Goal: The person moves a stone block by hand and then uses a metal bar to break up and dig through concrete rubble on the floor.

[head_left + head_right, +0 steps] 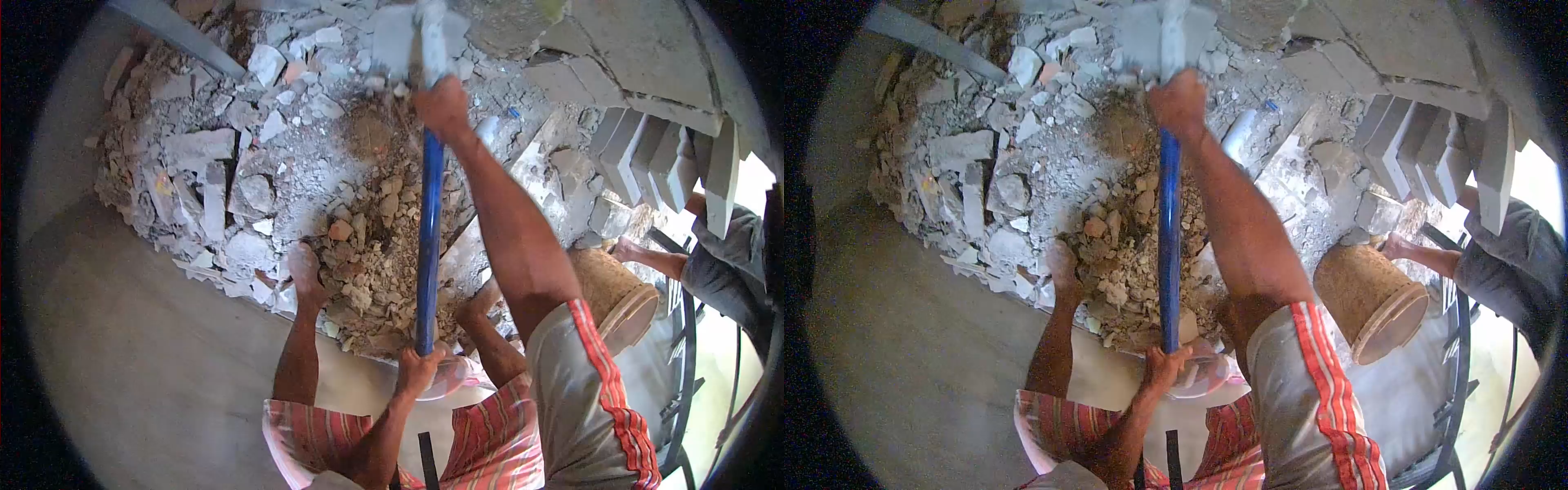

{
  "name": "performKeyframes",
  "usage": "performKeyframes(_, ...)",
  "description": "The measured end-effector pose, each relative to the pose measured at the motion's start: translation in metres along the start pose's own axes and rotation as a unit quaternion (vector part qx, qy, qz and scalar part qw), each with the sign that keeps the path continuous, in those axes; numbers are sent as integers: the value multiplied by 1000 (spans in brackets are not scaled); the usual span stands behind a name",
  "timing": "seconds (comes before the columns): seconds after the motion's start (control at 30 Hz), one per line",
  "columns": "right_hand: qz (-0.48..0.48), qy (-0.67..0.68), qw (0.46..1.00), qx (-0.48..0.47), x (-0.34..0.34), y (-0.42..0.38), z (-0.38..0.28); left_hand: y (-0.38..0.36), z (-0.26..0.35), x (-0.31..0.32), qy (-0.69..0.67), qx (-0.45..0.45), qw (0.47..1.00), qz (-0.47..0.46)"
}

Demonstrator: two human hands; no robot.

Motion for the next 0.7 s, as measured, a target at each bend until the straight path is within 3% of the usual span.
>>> performKeyframes(0.07,-8,58,996,-63,31,-31,18,-25,-22,5,7,-9,1000,7)
performKeyframes(0.13,-38,-4,999,-10,42,-69,13,-43,-40,5,-58,-16,997,54)
performKeyframes(0.2,-16,11,999,-32,52,-106,19,-54,-60,-3,-58,-50,996,34)
performKeyframes(0.27,-95,26,992,81,53,-137,28,-61,-90,-10,-60,-82,995,24)
performKeyframes(0.37,-100,41,989,103,43,-180,52,-61,-160,-17,-73,-112,991,-5)
performKeyframes(0.43,-71,36,993,91,24,-189,57,-58,-180,-11,59,-75,995,-35)
performKeyframes(0.47,-39,32,995,86,12,-192,58,-54,-184,-6,50,-79,995,-35)
performKeyframes(0.5,-48,26,995,86,1,-188,58,-47,-164,-1,-67,-7,998,-13)
performKeyframes(0.57,-23,84,996,21,-16,-160,42,-24,-123,-2,-56,104,992,46)
performKeyframes(0.63,-25,79,996,26,-31,-122,9,16,-86,-6,12,95,995,43)
performKeyframes(0.67,-19,74,997,10,-34,-102,-4,39,-71,-6,-48,46,998,9)
performKeyframes(0.7,-13,70,997,-5,-35,-80,-13,54,-33,-10,-3,59,998,34)
Point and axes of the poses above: each hand's wrist, its own y-axis towards the middle knuckle, its own x-axis out of the palm, z = x × y, the point moved 4 cm from there along y, towards the middle knuckle, and after that the axes turned 6 degrees about -z, right-handed, at the moved point
